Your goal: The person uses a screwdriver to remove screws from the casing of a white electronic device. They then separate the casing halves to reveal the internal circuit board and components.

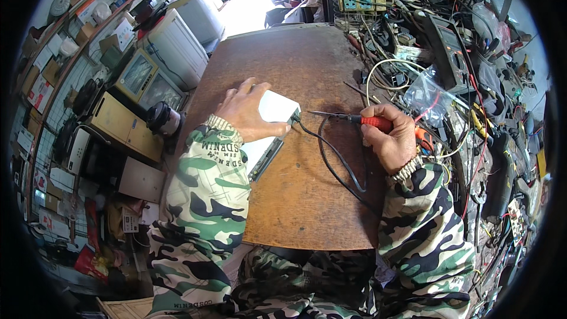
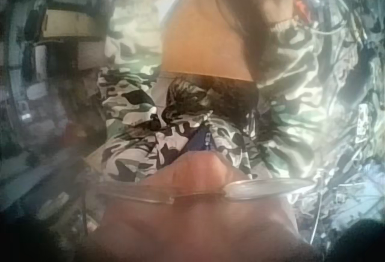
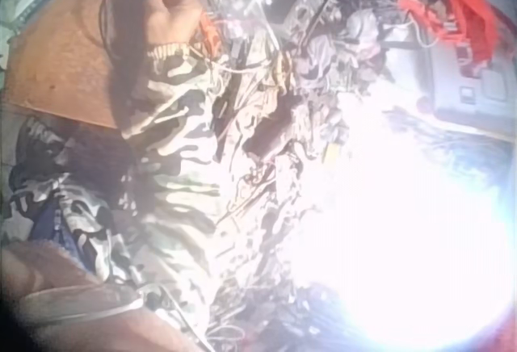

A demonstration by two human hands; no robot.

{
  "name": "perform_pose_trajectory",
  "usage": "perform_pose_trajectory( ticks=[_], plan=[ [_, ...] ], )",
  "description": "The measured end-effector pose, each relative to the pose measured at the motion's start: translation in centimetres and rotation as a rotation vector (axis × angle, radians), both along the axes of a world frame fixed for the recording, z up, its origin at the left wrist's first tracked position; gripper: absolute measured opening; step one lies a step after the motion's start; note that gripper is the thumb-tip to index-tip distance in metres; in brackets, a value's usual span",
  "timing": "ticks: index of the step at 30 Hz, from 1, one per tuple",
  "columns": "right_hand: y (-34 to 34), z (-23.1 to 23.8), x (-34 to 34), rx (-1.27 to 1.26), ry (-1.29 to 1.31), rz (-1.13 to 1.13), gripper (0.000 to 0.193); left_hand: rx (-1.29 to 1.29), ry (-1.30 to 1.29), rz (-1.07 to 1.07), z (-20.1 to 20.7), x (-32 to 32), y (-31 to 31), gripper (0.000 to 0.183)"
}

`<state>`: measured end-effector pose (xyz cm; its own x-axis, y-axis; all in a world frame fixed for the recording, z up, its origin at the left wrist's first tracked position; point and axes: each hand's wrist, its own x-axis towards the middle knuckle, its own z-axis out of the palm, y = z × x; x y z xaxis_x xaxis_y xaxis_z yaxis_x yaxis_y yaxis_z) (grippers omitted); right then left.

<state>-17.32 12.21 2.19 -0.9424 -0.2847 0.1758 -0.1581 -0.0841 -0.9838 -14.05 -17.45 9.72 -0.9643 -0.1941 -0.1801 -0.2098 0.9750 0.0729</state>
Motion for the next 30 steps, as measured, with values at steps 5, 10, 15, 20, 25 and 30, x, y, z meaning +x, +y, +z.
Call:
perform_pose_trajectory(
  ticks=[5, 10, 15, 20, 25, 30],
  plan=[
    [0.3, 0.9, 0.2, 0.035, -0.092, -0.087, 0.014, 0.021, 0.145, -0.107, -0.4, 0.0, -0.3, 0.096],
    [-0.5, -0.9, -0.6, 0.134, 0.099, -0.142, 0.017, 0.055, 0.377, -0.384, 1.7, -0.3, 0.7, 0.036],
    [-0.7, -1.0, -0.9, 0.136, 0.089, -0.164, 0.019, -0.144, 0.118, -0.476, 2.5, -3.6, 5.3, 0.018],
    [0.0, -0.7, -1.0, 0.13, 0.126, -0.207, 0.019, -0.508, -0.014, -0.46, 1.8, -5.5, 8.9, 0.013],
    [-0.4, -0.3, -1.0, 0.139, 0.141, -0.217, 0.021, -0.617, -0.08, -0.512, 1.2, -5.9, 10.0, 0.014],
    [0.2, 0.4, -1.1, 0.108, 0.164, -0.246, 0.02, -0.618, -0.105, -0.566, 1.0, -6.8, 10.0, 0.013]
  ],
)
